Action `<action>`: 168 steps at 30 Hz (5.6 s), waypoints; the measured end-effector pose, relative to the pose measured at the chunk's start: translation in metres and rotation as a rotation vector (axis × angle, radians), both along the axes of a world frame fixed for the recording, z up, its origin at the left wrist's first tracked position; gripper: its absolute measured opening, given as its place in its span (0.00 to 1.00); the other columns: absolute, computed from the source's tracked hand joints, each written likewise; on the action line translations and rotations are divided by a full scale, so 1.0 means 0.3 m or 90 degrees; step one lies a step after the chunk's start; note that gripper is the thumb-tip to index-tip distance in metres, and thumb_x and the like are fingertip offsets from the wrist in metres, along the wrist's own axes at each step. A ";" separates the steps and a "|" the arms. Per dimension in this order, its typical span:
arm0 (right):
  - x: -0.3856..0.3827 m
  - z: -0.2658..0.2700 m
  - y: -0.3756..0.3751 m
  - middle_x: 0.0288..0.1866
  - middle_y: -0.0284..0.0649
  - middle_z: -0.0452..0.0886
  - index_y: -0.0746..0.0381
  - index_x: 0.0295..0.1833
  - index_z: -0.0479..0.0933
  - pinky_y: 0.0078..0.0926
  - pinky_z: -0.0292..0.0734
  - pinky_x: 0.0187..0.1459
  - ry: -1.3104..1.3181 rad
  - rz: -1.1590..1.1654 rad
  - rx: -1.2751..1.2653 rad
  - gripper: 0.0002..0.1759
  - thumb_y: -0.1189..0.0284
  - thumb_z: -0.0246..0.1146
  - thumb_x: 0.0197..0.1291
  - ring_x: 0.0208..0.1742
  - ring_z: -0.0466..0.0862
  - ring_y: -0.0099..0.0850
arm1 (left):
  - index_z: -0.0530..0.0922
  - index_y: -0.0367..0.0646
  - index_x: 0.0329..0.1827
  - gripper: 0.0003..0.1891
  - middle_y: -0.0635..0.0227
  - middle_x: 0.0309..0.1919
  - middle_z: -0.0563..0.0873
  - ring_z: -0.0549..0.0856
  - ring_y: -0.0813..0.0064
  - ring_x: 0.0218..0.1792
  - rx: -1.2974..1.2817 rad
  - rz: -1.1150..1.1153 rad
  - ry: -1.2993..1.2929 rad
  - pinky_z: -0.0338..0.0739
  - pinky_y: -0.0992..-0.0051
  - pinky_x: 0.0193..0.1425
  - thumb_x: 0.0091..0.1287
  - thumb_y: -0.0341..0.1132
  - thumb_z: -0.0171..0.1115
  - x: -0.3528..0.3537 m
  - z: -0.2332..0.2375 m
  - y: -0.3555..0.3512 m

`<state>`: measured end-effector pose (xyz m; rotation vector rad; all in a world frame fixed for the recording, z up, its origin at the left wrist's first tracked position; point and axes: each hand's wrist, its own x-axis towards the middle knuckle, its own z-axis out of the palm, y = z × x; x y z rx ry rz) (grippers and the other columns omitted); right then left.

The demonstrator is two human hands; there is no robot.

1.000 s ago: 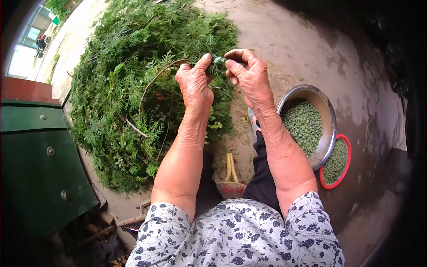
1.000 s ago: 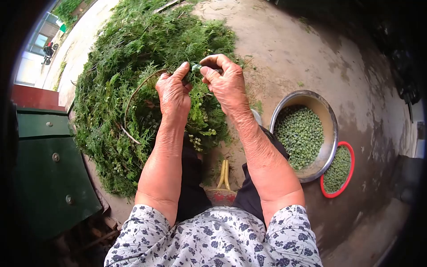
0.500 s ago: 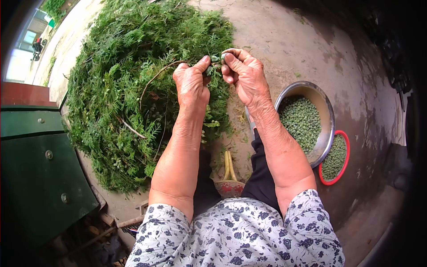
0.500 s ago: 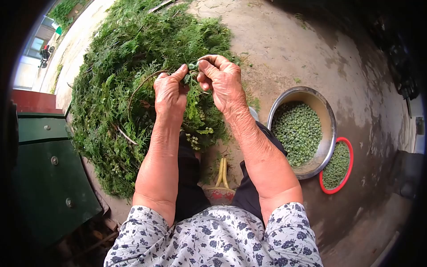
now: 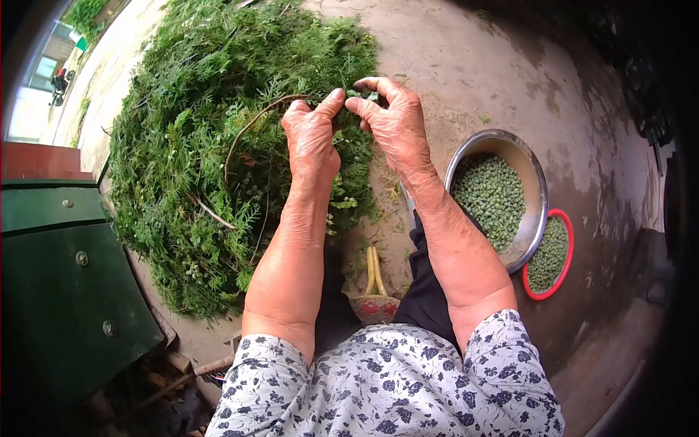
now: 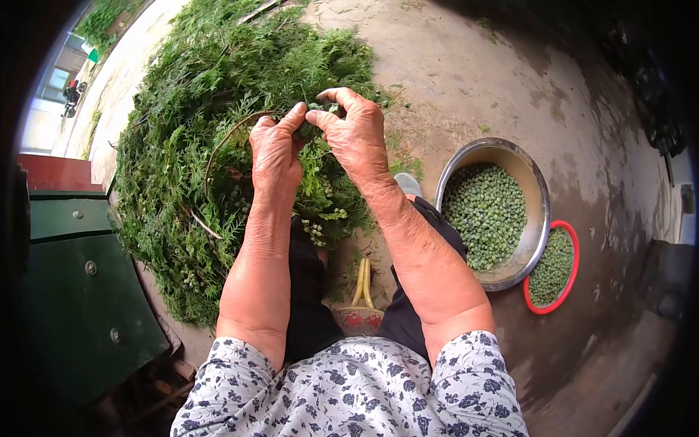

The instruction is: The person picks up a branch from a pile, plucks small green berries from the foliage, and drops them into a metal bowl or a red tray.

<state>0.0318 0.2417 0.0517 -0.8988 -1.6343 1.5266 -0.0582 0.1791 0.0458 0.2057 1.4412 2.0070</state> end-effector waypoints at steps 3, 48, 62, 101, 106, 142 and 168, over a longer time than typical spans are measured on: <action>0.003 -0.006 0.003 0.23 0.34 0.77 0.65 0.39 0.78 0.17 0.70 0.21 -0.022 0.002 0.046 0.11 0.76 0.68 0.49 0.19 0.74 0.17 | 0.67 0.43 0.23 0.14 0.71 0.22 0.75 0.74 0.82 0.22 -0.003 0.004 -0.009 0.70 0.78 0.24 0.54 0.24 0.68 0.016 0.014 0.001; 0.042 0.001 0.036 0.26 0.29 0.75 0.68 0.46 0.76 0.12 0.59 0.20 0.046 0.104 -0.055 0.11 0.80 0.61 0.55 0.20 0.67 0.13 | 0.79 0.35 0.36 0.11 0.66 0.30 0.84 0.81 0.77 0.30 0.109 -0.144 -0.033 0.76 0.76 0.37 0.48 0.24 0.67 0.025 0.063 -0.034; 0.055 0.032 0.026 0.33 0.44 0.75 0.68 0.37 0.76 0.30 0.73 0.39 -0.135 0.127 0.361 0.13 0.87 0.58 0.41 0.36 0.78 0.37 | 0.78 0.34 0.35 0.14 0.68 0.28 0.82 0.78 0.76 0.27 0.002 -0.129 0.046 0.73 0.75 0.33 0.42 0.25 0.63 0.004 -0.016 -0.022; 0.042 0.026 0.008 0.26 0.29 0.79 0.65 0.45 0.78 0.10 0.64 0.20 0.130 0.126 -0.194 0.13 0.82 0.61 0.51 0.21 0.71 0.12 | 0.76 0.43 0.41 0.14 0.67 0.36 0.82 0.79 0.72 0.34 0.180 -0.166 -0.256 0.74 0.69 0.31 0.70 0.44 0.51 0.029 0.016 0.004; 0.044 0.005 0.009 0.26 0.28 0.78 0.65 0.42 0.78 0.12 0.66 0.21 0.128 0.127 -0.212 0.11 0.82 0.59 0.50 0.22 0.72 0.13 | 0.77 0.43 0.38 0.10 0.71 0.33 0.81 0.78 0.76 0.32 0.103 -0.202 -0.194 0.75 0.74 0.26 0.66 0.40 0.58 0.025 0.004 -0.001; 0.200 0.024 0.172 0.32 0.33 0.80 0.67 0.51 0.73 0.13 0.75 0.26 0.286 0.219 -0.383 0.17 0.69 0.61 0.60 0.27 0.79 0.17 | 0.80 0.47 0.47 0.11 0.74 0.39 0.85 0.82 0.78 0.38 0.031 -0.373 0.557 0.73 0.78 0.47 0.62 0.33 0.62 0.085 0.012 -0.041; 0.164 0.012 0.111 0.24 0.33 0.73 0.68 0.38 0.75 0.20 0.63 0.19 0.156 -0.308 -0.296 0.05 0.82 0.61 0.55 0.22 0.71 0.20 | 0.79 0.43 0.35 0.07 0.74 0.33 0.81 0.77 0.83 0.36 0.130 -0.095 0.008 0.69 0.78 0.44 0.58 0.31 0.68 0.155 0.014 0.016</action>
